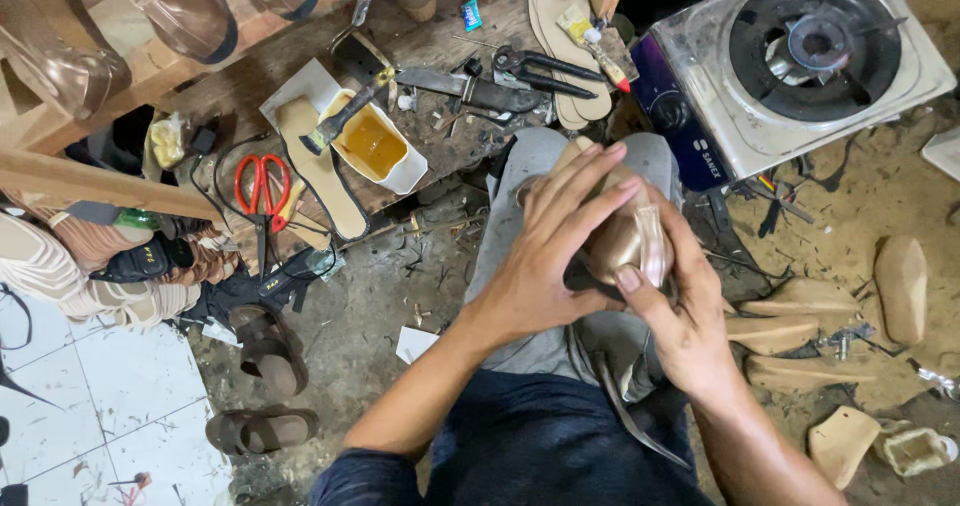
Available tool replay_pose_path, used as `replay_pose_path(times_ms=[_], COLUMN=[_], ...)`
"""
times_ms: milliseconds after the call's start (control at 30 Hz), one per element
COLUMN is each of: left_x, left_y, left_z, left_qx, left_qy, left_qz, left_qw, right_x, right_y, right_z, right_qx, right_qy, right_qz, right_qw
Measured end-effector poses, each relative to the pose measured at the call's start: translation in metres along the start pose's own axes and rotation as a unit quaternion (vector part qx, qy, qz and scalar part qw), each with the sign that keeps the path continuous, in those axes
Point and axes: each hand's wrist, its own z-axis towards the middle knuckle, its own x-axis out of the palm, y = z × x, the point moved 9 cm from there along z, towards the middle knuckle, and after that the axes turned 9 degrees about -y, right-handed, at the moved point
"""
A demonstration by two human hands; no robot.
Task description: The person sits on the floor and uses a curved metal tool to press and shape the sole of a high-heeled shoe. They repeatedly reposition the shoe, apply pressure along the sole edge, and inspect the fit of the sole to the shoe body.
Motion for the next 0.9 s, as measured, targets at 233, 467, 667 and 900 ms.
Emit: replay_pose_path(times_ms=[233,467,667,900], left_x=[0.031,0.031,0.003,-0.049], left_y=[0.02,0.043,0.069,0.03], left_z=[-0.086,-0.147,-0.133,-0.095], left_qx=[-0.118,-0.278,-0.362,-0.209], left_qy=[-0.064,-0.12,-0.203,-0.248], left_qz=[-0.029,-0.21,-0.321,-0.359], left_qw=[0.991,0.93,0.851,0.875], right_x=[-0.013,-0.019,0.001,0.067], right_y=[-0.101,-0.156,-0.102,0.021], right_z=[-0.055,-0.101,-0.067,-0.033], right_qx=[0.244,0.272,0.152,-0.265], right_qy=[0.014,-0.077,-0.056,0.027], right_qz=[0.057,0.092,0.141,-0.085], right_qw=[0.968,0.955,0.977,0.96])
